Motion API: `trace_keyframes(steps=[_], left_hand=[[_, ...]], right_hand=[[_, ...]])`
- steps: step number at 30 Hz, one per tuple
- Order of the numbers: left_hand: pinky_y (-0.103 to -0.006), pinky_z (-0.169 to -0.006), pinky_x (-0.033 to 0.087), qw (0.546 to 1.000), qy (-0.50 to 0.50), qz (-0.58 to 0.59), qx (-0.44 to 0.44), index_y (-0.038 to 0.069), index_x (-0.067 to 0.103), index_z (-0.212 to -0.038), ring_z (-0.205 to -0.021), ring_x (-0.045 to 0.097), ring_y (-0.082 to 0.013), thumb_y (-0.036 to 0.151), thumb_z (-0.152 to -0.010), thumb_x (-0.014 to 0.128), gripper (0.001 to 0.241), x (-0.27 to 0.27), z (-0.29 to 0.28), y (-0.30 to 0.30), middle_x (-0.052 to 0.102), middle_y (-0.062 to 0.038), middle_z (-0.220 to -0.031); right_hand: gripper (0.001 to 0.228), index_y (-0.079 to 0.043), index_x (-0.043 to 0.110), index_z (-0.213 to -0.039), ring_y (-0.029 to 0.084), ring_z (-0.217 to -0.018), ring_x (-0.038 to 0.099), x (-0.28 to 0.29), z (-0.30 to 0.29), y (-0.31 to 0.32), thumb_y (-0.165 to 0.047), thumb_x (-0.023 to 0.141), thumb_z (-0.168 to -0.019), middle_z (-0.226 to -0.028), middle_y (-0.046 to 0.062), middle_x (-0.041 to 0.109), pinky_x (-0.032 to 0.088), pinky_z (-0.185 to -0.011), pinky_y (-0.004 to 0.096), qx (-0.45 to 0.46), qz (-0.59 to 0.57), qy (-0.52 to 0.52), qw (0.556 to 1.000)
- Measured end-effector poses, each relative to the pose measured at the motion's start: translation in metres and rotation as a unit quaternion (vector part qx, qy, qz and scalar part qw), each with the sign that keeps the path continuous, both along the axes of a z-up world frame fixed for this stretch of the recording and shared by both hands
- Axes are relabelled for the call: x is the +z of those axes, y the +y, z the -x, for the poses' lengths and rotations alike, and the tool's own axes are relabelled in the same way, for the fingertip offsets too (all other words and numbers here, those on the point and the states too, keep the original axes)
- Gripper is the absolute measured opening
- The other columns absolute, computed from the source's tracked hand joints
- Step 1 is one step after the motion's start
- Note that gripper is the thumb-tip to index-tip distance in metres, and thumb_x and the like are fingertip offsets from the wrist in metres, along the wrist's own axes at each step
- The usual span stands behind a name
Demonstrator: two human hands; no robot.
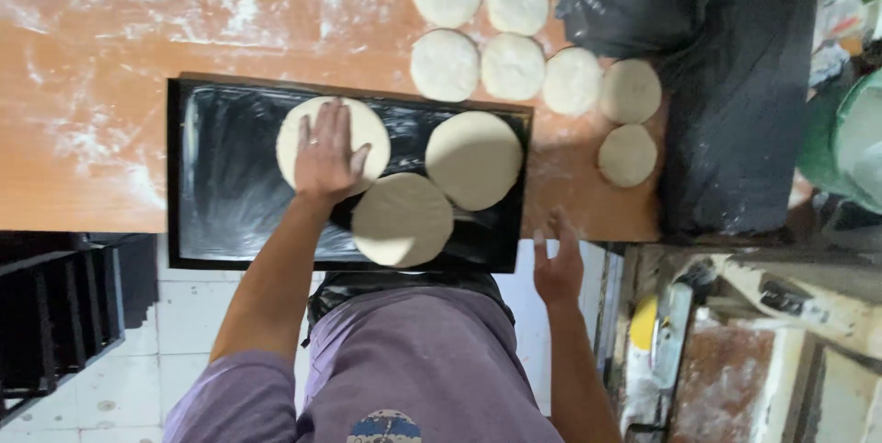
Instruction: The recorder takes dough balls, flattens them using a mechanical roller, and arranges the flattened dough onto greased baking trays.
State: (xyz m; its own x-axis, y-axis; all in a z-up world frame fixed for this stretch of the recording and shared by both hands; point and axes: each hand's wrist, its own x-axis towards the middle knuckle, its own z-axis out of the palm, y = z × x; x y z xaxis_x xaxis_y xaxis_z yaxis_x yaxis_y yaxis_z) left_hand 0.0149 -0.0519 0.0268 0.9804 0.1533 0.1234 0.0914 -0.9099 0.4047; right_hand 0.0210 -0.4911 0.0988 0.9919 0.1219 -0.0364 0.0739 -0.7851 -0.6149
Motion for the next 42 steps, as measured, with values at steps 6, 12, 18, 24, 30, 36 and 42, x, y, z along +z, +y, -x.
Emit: trace_keyframes(steps=[6,12,18,24,30,36,42], left_hand=[[-0.0665,-0.118,0.022,0.997,-0.011,0.056,0.051,-0.011,0.037,-0.159,-0.147,0.033,-0.0497,0.042,-0.102,0.057,0.08,0.024,0.021,-0.089,0.038,-0.034,-0.16],[-0.0529,-0.117,0.033,0.98,0.015,0.194,0.045,-0.006,0.044,-0.15,-0.144,0.043,-0.0457,0.027,-0.096,0.061,0.066,0.069,0.068,-0.199,0.049,-0.028,-0.153],[-0.0478,-0.113,0.042,0.966,0.044,0.251,0.035,0.0,0.053,-0.143,-0.135,0.054,-0.0421,0.032,-0.1,0.058,0.054,0.108,0.057,-0.234,0.058,-0.025,-0.145],[-0.0472,-0.094,0.051,0.935,0.104,0.34,-0.005,0.009,0.07,-0.123,-0.11,0.066,-0.0396,0.039,-0.102,0.054,0.04,0.117,0.007,-0.272,0.071,-0.02,-0.12],[-0.0471,-0.096,0.05,0.849,0.067,0.501,0.155,0.002,0.067,-0.121,-0.112,0.065,-0.0426,0.051,-0.105,0.045,0.056,0.107,-0.07,-0.346,0.069,-0.027,-0.116],[-0.0477,-0.093,0.053,0.862,0.174,0.462,0.117,0.003,0.076,-0.106,-0.106,0.07,-0.0426,0.061,-0.103,0.037,0.07,0.154,-0.066,-0.39,0.073,-0.027,-0.106],[-0.05,-0.09,0.054,0.884,0.122,0.44,-0.1,0.006,0.076,-0.102,-0.101,0.07,-0.0406,0.06,-0.106,0.032,0.069,0.183,-0.041,-0.467,0.074,-0.022,-0.101]], right_hand=[[0.048,0.001,0.059,-0.137,0.04,-0.126,0.06,-0.019,-0.106,-0.136,-0.031,0.065,-0.102,-0.136,0.024,0.062,0.049,-0.106,0.048,-0.102,0.028,-0.02,0.994],[0.044,0.003,0.072,-0.12,0.042,-0.11,0.063,-0.133,-0.224,-0.231,-0.036,0.069,-0.1,-0.123,0.023,0.069,0.049,-0.095,0.05,-0.119,0.015,0.04,0.992],[0.043,0.004,0.066,-0.12,0.027,-0.103,0.059,-0.13,-0.261,-0.183,-0.027,0.081,-0.093,-0.118,0.013,0.063,0.047,-0.087,0.039,-0.151,-0.065,0.161,0.973],[0.05,-0.002,0.069,-0.128,0.02,-0.108,0.069,-0.071,-0.223,-0.126,-0.012,0.08,-0.08,-0.123,0.006,0.072,0.057,-0.092,0.035,-0.076,-0.36,0.184,0.912],[0.052,0.001,0.064,-0.134,0.022,-0.107,0.066,-0.037,-0.122,-0.11,-0.017,0.081,-0.089,-0.12,0.01,0.072,0.055,-0.093,0.036,0.07,-0.328,0.143,0.931],[0.052,-0.004,0.059,-0.14,0.021,-0.113,0.066,0.0,-0.021,-0.143,-0.005,0.07,-0.088,-0.13,0.009,0.066,0.054,-0.097,0.039,-0.128,-0.504,0.185,0.834],[0.055,-0.005,0.051,-0.147,0.028,-0.128,0.062,0.111,0.043,-0.157,-0.003,0.065,-0.094,-0.142,0.012,0.06,0.052,-0.108,0.044,-0.183,-0.574,0.013,0.798]])
